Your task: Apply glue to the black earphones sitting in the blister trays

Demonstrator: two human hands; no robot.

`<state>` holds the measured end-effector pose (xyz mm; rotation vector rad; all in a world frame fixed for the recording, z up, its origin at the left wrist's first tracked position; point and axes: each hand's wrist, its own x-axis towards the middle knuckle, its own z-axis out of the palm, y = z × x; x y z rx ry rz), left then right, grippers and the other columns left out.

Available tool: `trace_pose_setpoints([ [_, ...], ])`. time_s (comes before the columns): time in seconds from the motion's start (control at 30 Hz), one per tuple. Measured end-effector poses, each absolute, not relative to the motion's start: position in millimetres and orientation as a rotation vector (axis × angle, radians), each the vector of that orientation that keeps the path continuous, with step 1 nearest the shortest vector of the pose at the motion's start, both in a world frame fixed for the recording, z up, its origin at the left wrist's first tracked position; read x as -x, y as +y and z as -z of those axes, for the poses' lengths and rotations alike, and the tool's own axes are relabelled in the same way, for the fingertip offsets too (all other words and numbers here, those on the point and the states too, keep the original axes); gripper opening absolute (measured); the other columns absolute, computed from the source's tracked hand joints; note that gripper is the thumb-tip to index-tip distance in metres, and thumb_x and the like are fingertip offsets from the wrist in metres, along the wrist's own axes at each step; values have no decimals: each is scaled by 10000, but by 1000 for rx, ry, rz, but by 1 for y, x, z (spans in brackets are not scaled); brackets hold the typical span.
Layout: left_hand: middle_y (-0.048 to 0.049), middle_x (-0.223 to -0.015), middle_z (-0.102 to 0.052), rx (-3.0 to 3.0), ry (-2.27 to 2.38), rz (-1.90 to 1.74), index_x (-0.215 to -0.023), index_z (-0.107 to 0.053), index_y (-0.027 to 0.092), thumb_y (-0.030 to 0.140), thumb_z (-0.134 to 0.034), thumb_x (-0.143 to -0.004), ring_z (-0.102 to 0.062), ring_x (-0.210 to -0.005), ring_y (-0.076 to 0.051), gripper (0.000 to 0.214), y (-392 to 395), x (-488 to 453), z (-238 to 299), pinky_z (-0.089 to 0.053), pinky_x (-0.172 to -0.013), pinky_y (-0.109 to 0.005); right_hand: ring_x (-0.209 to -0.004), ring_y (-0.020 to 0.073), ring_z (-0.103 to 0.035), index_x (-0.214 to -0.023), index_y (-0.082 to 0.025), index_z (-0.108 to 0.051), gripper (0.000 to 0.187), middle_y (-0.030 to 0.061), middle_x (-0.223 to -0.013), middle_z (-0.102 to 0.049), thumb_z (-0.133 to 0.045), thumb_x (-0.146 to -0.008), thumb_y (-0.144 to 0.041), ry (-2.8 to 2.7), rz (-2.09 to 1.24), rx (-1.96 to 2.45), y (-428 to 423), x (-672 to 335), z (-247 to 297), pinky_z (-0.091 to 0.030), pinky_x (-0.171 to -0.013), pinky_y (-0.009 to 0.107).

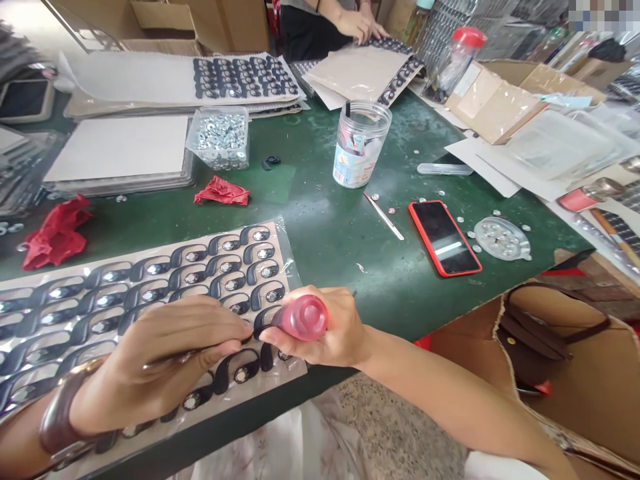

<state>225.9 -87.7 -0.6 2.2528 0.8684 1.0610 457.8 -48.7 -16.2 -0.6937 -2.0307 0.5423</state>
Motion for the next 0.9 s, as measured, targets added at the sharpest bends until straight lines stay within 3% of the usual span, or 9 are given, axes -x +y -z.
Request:
trace_pose_setpoints([
  [0.27, -32, -892, -742, -2176, 983, -1046, -941, -673, 180, 120, -589, -896, -681, -758, -138, 112, -88, -225, 2, -546, -732, -285, -515, 148, -668, -1029, -194, -638, 423, 21, -703, -730, -775, -740, -470, -2040, -468, 551, -53, -460, 13, -553, -485, 246],
  [0.4, -51, -935, -744, -2357, 888, -1135, -1000, -668, 141, 97, -607, -875, -698, -832, -149, 146, -106, -227, 2, -552, -789, -289, -567, 178, -706, -968, -196, -656, 314, 39, -735, -733, -728, -799, -451, -1846, -657, 771, -70, -472, 6, -581, -505, 262],
  [0.6, -85, -1061, -729, -2865, 737, -1062, -1042, -679, 67, 173, -567, -932, -647, -1100, -204, 190, -145, -237, 14, -491, -1005, -335, -576, 205, -711, -923, -180, -685, 194, 58, -717, -734, -723, -792, -319, -1813, -706, 883, -91, -479, 10, -597, -529, 294],
  [0.9, -105, -1101, -714, -2895, 737, -1047, -1058, -680, 58, 127, -439, -954, -635, -1125, -232, 271, -153, -242, 26, -494, -1024, -364, -605, 199, -722, -903, -177, -684, 215, 70, -760, -740, -755, -770, -332, -1843, -673, 841, -89, -474, 19, -596, -527, 272],
])
